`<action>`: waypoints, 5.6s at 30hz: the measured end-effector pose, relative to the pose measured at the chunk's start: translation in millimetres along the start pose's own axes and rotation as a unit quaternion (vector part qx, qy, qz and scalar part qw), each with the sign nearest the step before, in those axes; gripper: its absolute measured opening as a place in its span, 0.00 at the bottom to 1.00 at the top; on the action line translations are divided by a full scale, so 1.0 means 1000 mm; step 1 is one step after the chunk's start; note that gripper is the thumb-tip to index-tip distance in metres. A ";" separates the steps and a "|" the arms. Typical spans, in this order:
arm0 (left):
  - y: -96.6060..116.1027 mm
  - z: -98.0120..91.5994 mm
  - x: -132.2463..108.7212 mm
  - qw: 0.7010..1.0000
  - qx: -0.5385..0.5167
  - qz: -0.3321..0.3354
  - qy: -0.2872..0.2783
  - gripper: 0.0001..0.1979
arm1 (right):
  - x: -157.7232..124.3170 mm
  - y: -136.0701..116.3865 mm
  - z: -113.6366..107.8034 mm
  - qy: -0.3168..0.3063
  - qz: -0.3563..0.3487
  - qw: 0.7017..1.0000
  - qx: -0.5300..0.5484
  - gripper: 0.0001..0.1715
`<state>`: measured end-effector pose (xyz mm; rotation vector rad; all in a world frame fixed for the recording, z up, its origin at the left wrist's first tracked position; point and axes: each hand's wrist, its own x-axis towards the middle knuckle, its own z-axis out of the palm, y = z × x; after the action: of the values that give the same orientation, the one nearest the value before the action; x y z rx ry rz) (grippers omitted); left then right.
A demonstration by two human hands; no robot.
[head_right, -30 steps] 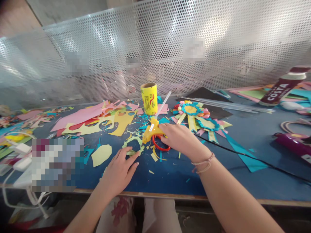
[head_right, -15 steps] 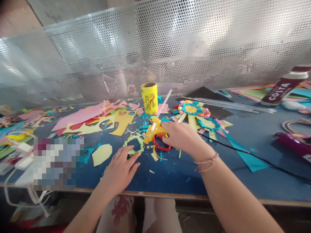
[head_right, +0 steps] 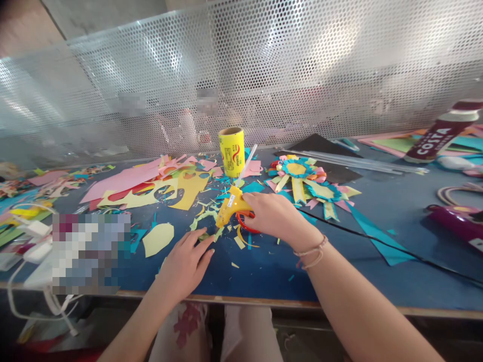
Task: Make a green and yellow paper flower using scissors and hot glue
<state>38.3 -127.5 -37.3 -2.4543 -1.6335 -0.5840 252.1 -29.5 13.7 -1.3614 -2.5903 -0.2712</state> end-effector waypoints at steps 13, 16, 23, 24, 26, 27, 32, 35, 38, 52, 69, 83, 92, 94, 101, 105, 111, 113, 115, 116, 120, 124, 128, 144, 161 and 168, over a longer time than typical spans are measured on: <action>-0.001 0.001 -0.001 0.999 -0.043 -0.015 0.026 0.12 | 0.000 -0.001 0.002 0.007 -0.007 1.000 -0.010 0.15; -0.002 0.000 -0.002 0.999 -0.044 -0.005 0.025 0.11 | 0.000 0.000 0.003 0.013 -0.012 1.000 -0.008 0.15; 0.004 -0.007 -0.012 1.000 0.007 0.014 0.000 0.14 | -0.001 -0.001 -0.001 0.017 -0.031 0.999 -0.003 0.11; 0.005 -0.007 -0.013 1.000 0.015 0.016 -0.002 0.15 | -0.001 -0.001 -0.001 0.015 -0.033 0.999 -0.001 0.11; 0.006 -0.008 -0.015 0.999 0.027 0.020 -0.006 0.16 | -0.001 -0.001 -0.003 0.009 -0.035 0.999 0.003 0.11; 0.006 -0.008 -0.016 0.999 0.031 0.021 -0.008 0.17 | -0.001 -0.001 -0.003 0.006 -0.036 0.999 0.007 0.11; 0.007 -0.006 -0.018 0.999 0.035 0.015 -0.005 0.18 | -0.001 0.001 -0.002 -0.005 -0.046 0.999 0.026 0.10; 0.010 -0.007 -0.020 0.999 0.035 0.002 -0.005 0.18 | -0.002 0.003 -0.001 -0.004 -0.047 0.998 0.032 0.11; 0.012 -0.007 -0.022 0.999 0.046 -0.008 -0.012 0.19 | -0.002 0.005 0.000 -0.002 -0.054 0.998 0.044 0.13; 0.015 -0.004 -0.025 0.998 0.051 -0.014 -0.013 0.20 | 0.001 0.003 0.006 0.034 0.005 0.999 -0.017 0.16; 0.017 0.000 -0.025 0.999 0.049 -0.012 0.006 0.20 | 0.004 -0.015 0.012 0.020 -0.038 0.999 -0.003 0.13; 0.016 -0.001 -0.027 0.999 0.038 -0.013 0.010 0.20 | 0.003 -0.015 0.013 0.026 -0.041 0.999 0.006 0.14; 0.015 0.001 -0.029 0.999 0.036 -0.014 0.031 0.19 | 0.003 -0.016 0.010 0.005 -0.042 0.999 0.023 0.13; 0.014 0.001 -0.029 0.999 0.039 -0.016 0.028 0.19 | 0.003 -0.015 0.011 0.001 -0.042 0.999 0.027 0.13; 0.010 -0.001 -0.030 0.999 0.034 -0.033 0.021 0.19 | 0.002 -0.013 0.011 -0.001 -0.054 0.998 0.044 0.13; 0.010 0.000 -0.030 0.998 0.030 -0.054 0.031 0.22 | 0.002 -0.013 0.010 -0.003 -0.053 0.998 0.037 0.13; 0.010 -0.001 -0.028 0.997 -0.010 -0.066 0.033 0.16 | 0.001 -0.012 0.009 0.002 -0.053 0.998 0.019 0.14; 0.010 -0.003 -0.027 0.997 -0.024 -0.067 0.033 0.14 | 0.001 -0.010 0.010 0.009 -0.057 0.998 0.020 0.14; 0.009 -0.005 -0.026 0.997 -0.036 -0.069 0.029 0.14 | 0.002 -0.009 0.010 0.019 -0.053 0.998 0.022 0.15; 0.009 -0.006 -0.026 0.996 -0.040 -0.069 0.026 0.14 | 0.002 -0.009 0.009 0.026 -0.045 0.998 0.023 0.15; 0.006 -0.008 -0.026 0.997 -0.045 -0.061 0.011 0.15 | 0.003 -0.011 0.007 0.041 -0.004 0.999 0.016 0.17; 0.002 -0.012 -0.026 0.999 -0.033 -0.042 -0.009 0.16 | 0.006 -0.020 0.009 0.041 0.011 0.999 0.007 0.17; -0.001 -0.015 -0.027 0.999 -0.027 -0.027 -0.027 0.16 | 0.009 -0.029 0.015 0.028 0.013 1.000 0.002 0.16; 0.000 -0.012 -0.028 0.999 -0.029 -0.022 -0.017 0.17 | 0.011 -0.028 0.026 0.038 -0.022 0.999 0.028 0.14; 0.000 -0.008 -0.031 1.000 -0.016 -0.023 -0.009 0.19 | 0.010 -0.026 0.022 0.030 -0.037 0.997 0.064 0.13; 0.001 -0.008 -0.031 0.999 -0.011 -0.027 -0.018 0.19 | 0.010 -0.027 0.019 0.018 -0.036 0.997 0.059 0.12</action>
<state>26.2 -157.3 -41.7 -2.4567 -1.7218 -0.5694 222.4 -31.9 -3.7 -1.2150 -2.5842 -0.1482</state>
